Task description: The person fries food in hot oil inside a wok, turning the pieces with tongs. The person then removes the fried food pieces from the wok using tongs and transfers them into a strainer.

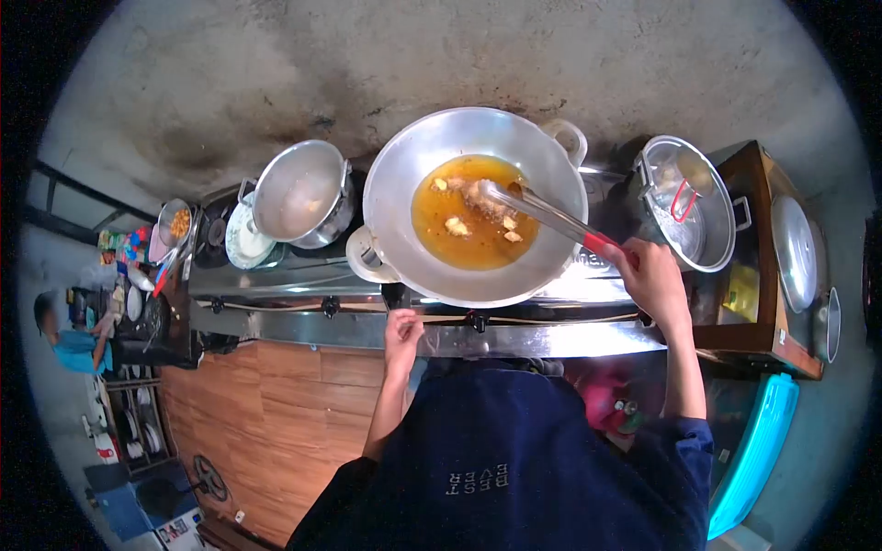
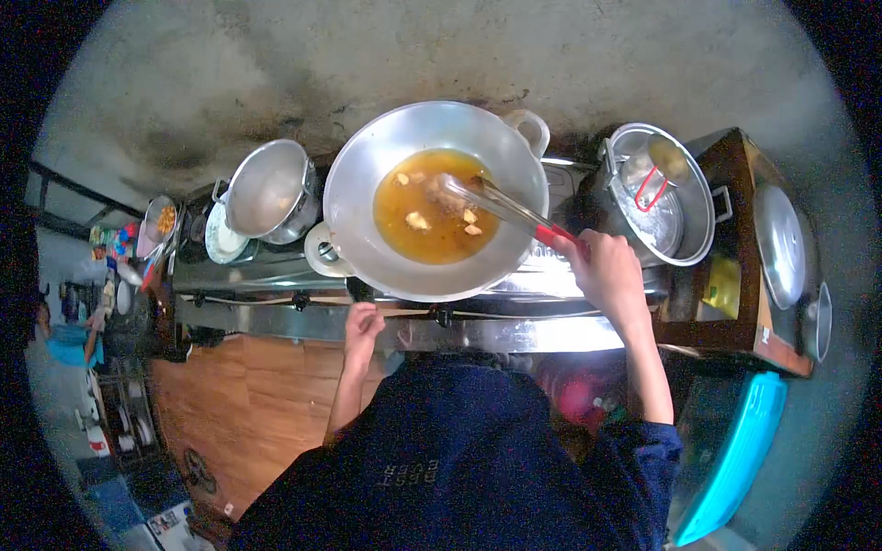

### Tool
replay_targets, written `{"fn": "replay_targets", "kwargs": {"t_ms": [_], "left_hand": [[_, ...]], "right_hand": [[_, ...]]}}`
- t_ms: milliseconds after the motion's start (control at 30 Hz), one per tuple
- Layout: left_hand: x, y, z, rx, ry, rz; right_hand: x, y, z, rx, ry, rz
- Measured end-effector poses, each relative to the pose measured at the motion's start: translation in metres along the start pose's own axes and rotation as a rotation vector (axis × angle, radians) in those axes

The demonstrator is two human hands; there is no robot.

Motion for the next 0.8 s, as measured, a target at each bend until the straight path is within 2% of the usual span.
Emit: {"fn": "replay_targets", "kwargs": {"t_ms": [200, 233, 433, 533, 567, 667, 700, 800], "left_hand": [[0.003, -0.001, -0.026, -0.159, -0.029, 0.056], [0.002, 0.003, -0.026, -0.090, -0.020, 0.060], [-0.002, 0.006, -0.028, -0.241, -0.133, 0.127], [-0.004, 0.009, -0.019, -0.131, -0.199, 0.077], [-0.011, 0.019, -0.011, -0.060, -0.129, 0.043], [0.006, 0.001, -0.011, 0.043, -0.096, 0.025], [-0.005, 0.014, -0.003, -0.005, -0.097, 0.160], [-0.008, 0.022, 0.003, -0.045, -0.079, 0.162]], "right_hand": [[-0.007, -0.013, 0.007, -0.067, 0.014, 0.104], [-0.009, -0.015, 0.008, -0.058, 0.019, 0.058], [-0.007, -0.022, 0.004, -0.053, 0.008, 0.060], [-0.002, -0.021, 0.004, -0.053, 0.004, 0.030], [0.002, -0.021, 0.005, -0.051, 0.003, 0.054], [0.016, -0.018, 0.010, -0.072, 0.038, 0.095], [0.015, -0.013, 0.011, -0.076, 0.066, 0.133], [0.010, -0.008, 0.011, -0.067, 0.100, 0.181]]}}
Point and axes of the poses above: each hand's wrist, its own z-axis towards the middle knuckle, its own x-axis out of the palm, y = z × x, the point moved 5 cm from there along z, towards the middle knuckle, and after that the axes turned 10 degrees about -z, right-handed, at the moved point
